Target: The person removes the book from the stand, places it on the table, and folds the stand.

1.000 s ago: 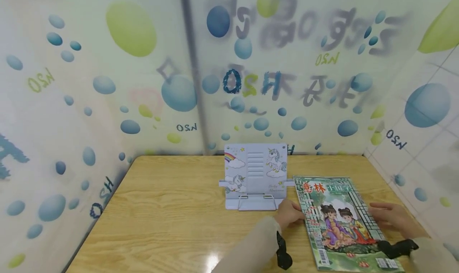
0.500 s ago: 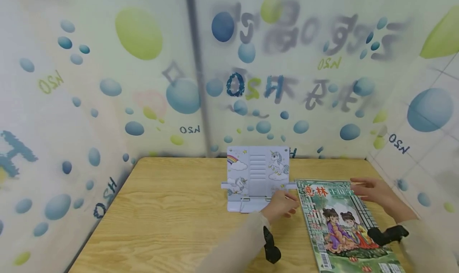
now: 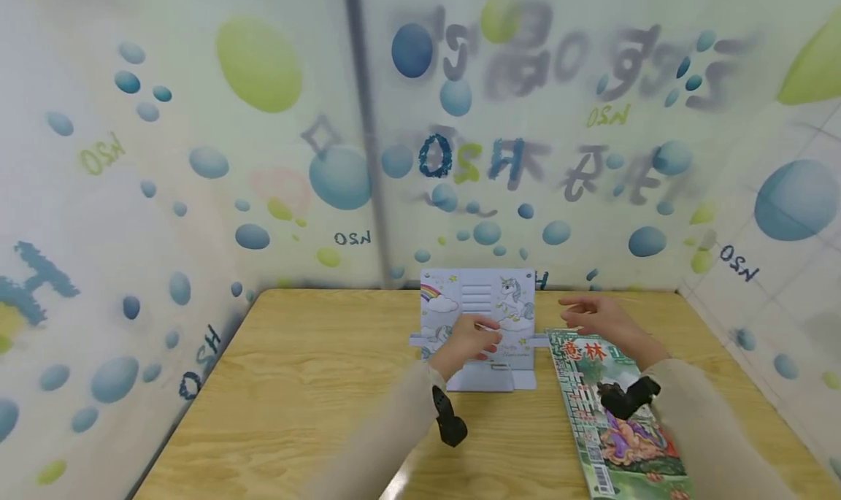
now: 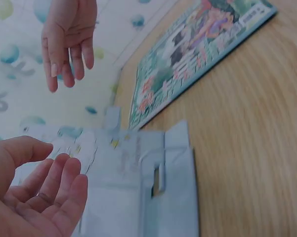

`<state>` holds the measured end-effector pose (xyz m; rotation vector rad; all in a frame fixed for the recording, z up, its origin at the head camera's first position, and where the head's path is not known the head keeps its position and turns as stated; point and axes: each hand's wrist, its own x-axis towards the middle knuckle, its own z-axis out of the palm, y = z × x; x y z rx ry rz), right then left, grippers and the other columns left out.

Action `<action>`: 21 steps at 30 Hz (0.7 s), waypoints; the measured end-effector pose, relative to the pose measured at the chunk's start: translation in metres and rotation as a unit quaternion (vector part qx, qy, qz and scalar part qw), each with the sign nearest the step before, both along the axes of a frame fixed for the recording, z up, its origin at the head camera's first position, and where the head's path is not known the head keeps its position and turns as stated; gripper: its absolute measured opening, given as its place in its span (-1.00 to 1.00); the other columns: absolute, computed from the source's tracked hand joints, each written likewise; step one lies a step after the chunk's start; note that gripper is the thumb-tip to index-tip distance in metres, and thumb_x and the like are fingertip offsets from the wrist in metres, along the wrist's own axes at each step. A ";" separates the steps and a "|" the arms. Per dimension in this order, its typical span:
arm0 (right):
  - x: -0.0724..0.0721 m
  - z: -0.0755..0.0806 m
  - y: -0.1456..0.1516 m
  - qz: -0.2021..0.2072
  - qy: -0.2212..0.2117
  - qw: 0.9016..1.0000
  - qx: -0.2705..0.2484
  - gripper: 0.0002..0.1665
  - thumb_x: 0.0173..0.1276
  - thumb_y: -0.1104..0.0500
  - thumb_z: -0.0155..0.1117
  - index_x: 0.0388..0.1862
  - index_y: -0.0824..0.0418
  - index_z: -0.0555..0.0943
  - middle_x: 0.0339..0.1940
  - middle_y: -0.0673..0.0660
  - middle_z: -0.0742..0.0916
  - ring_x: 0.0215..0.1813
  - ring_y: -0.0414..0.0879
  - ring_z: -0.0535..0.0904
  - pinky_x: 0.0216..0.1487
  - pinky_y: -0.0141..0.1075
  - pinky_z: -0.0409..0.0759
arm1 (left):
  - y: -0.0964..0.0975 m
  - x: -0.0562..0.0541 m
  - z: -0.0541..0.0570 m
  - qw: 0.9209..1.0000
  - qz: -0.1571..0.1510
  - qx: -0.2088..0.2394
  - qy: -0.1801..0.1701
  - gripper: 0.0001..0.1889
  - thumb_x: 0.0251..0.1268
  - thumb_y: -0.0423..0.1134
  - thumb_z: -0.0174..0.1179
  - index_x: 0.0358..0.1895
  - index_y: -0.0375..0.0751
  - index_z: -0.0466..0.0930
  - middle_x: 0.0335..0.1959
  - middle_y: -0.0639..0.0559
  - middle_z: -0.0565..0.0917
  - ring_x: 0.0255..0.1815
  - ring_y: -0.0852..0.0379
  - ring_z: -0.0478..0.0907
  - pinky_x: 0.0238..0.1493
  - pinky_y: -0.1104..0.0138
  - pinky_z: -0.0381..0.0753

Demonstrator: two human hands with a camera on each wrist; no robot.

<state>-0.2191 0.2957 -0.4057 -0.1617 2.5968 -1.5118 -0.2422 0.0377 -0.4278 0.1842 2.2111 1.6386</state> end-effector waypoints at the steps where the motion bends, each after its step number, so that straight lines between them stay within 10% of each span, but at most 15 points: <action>1: -0.003 -0.001 -0.005 0.000 0.003 1.000 -0.005 -0.37 0.35 0.08 0.14 0.26 0.43 0.31 0.00 0.40 0.55 -0.01 0.23 0.51 -0.05 -0.01 0.53 | -0.006 -0.003 0.002 1.000 0.004 0.002 0.001 -0.75 0.17 -0.34 0.20 -0.08 -0.33 0.58 -0.39 -0.06 0.66 -0.37 -0.01 0.64 -0.41 0.24 0.62; 13: -0.023 -0.010 -0.037 -0.063 0.012 0.996 -0.054 -0.46 0.36 0.16 0.11 0.20 0.47 0.36 0.09 0.43 0.49 0.11 0.26 0.42 0.06 0.01 0.45 | -0.082 -0.036 0.014 0.999 0.041 -0.005 0.035 -0.71 0.20 -0.32 0.17 -0.01 -0.33 0.53 -0.32 -0.12 0.60 -0.34 0.03 0.61 -0.32 0.24 0.61; 21: -0.033 -0.025 -0.048 -0.113 0.001 0.992 -0.063 -0.48 0.35 0.18 0.13 0.20 0.44 0.38 0.01 0.35 0.55 0.04 0.18 0.47 0.04 -0.04 0.48 | -0.111 -0.048 -0.002 0.988 0.129 0.008 0.085 -0.70 0.14 -0.37 0.21 -0.04 -0.40 0.54 -0.24 -0.14 0.58 -0.23 0.02 0.52 -0.27 0.26 0.56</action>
